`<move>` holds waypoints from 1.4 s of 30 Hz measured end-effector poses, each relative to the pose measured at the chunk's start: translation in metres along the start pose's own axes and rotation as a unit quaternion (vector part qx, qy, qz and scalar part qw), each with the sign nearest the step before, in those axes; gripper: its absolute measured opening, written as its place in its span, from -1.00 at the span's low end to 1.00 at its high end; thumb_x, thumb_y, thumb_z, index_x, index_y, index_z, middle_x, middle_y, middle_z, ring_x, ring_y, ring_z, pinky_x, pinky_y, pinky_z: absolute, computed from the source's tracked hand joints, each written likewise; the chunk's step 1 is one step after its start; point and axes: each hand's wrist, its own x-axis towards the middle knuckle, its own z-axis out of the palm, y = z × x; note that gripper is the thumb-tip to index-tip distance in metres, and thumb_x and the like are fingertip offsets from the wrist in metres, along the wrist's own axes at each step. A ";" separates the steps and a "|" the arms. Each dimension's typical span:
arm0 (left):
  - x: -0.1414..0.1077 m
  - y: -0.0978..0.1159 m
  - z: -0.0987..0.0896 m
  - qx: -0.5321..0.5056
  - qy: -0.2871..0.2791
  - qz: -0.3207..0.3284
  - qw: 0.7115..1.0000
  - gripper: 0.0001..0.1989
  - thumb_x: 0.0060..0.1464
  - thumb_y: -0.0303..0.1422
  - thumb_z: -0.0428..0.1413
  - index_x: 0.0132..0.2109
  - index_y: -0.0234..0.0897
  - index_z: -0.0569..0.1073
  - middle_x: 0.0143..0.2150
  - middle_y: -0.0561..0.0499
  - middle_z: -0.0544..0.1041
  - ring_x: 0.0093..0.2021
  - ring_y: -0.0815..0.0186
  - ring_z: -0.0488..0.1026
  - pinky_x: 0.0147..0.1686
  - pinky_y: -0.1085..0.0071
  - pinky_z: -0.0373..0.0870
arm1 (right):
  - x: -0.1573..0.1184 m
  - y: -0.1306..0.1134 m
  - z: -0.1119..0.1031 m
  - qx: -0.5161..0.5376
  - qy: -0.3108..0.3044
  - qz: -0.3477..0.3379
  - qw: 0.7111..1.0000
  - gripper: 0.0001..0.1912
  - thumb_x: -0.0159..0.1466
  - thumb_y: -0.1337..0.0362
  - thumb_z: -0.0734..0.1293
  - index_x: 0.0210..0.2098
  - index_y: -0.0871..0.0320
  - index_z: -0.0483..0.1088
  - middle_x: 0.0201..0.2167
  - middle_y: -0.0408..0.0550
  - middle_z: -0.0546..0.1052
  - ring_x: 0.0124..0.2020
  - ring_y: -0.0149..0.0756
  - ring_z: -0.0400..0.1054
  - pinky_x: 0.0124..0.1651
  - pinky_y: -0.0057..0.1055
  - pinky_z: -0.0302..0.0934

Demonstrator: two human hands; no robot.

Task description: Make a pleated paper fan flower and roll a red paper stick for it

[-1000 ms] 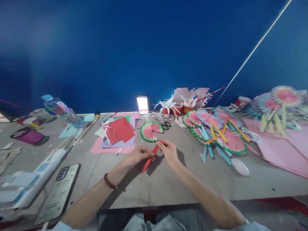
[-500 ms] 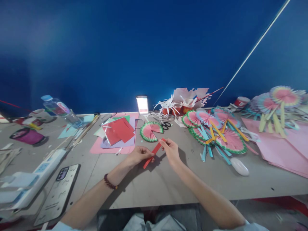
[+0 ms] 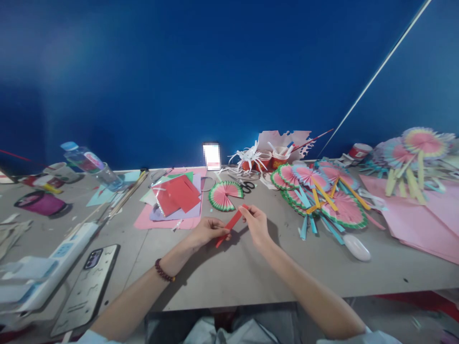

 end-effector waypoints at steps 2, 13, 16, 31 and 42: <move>0.001 -0.001 -0.001 -0.008 -0.003 -0.006 1.000 -0.48 -0.40 -0.08 0.44 -0.37 -0.45 0.59 -0.45 -0.16 0.60 -0.45 0.28 0.52 -0.40 0.41 0.39 | 0.000 -0.002 0.000 0.002 0.007 0.000 1.000 -0.59 -0.10 -0.05 0.53 -0.61 0.14 0.42 -0.68 -0.23 0.32 -0.59 -0.44 0.13 -0.49 -0.44 0.05; -0.001 0.001 -0.002 0.017 -0.007 -0.010 1.000 -0.52 -0.34 -0.05 0.41 -0.46 -0.44 0.56 -0.51 -0.14 0.57 -0.57 0.37 0.41 -0.48 0.41 0.30 | -0.001 -0.003 0.000 0.000 0.010 -0.005 1.000 -0.59 -0.09 -0.04 0.53 -0.61 0.14 0.39 -0.67 -0.24 0.31 -0.58 -0.44 0.13 -0.48 -0.44 0.04; 0.000 0.000 -0.002 0.012 -0.007 -0.009 1.000 -0.51 -0.36 -0.05 0.42 -0.48 -0.44 0.54 -0.52 -0.14 0.56 -0.59 0.38 0.40 -0.51 0.42 0.29 | -0.002 -0.004 0.000 -0.004 0.014 -0.004 1.000 -0.59 -0.09 -0.05 0.53 -0.62 0.14 0.39 -0.68 -0.25 0.31 -0.59 -0.44 0.13 -0.47 -0.43 0.03; 0.001 -0.002 0.001 -0.006 0.006 0.002 1.000 -0.49 -0.32 -0.05 0.41 -0.35 -0.44 0.60 -0.47 -0.12 0.59 -0.46 0.28 0.52 -0.36 0.39 0.38 | -0.002 -0.013 -0.001 -0.002 0.036 -0.009 0.999 -0.59 -0.06 -0.05 0.51 -0.57 0.15 0.39 -0.65 -0.21 0.31 -0.56 -0.42 0.11 -0.48 -0.40 0.01; 0.000 0.000 0.005 0.057 0.037 0.021 0.997 -0.55 -0.26 -0.03 0.36 -0.45 -0.37 0.50 -0.61 0.01 0.49 -0.61 0.37 0.40 -0.54 0.45 0.25 | 0.003 -0.010 -0.003 0.008 0.056 -0.011 0.998 -0.55 -0.13 -0.10 0.53 -0.61 0.12 0.37 -0.68 -0.24 0.29 -0.61 -0.44 0.11 -0.52 -0.43 0.01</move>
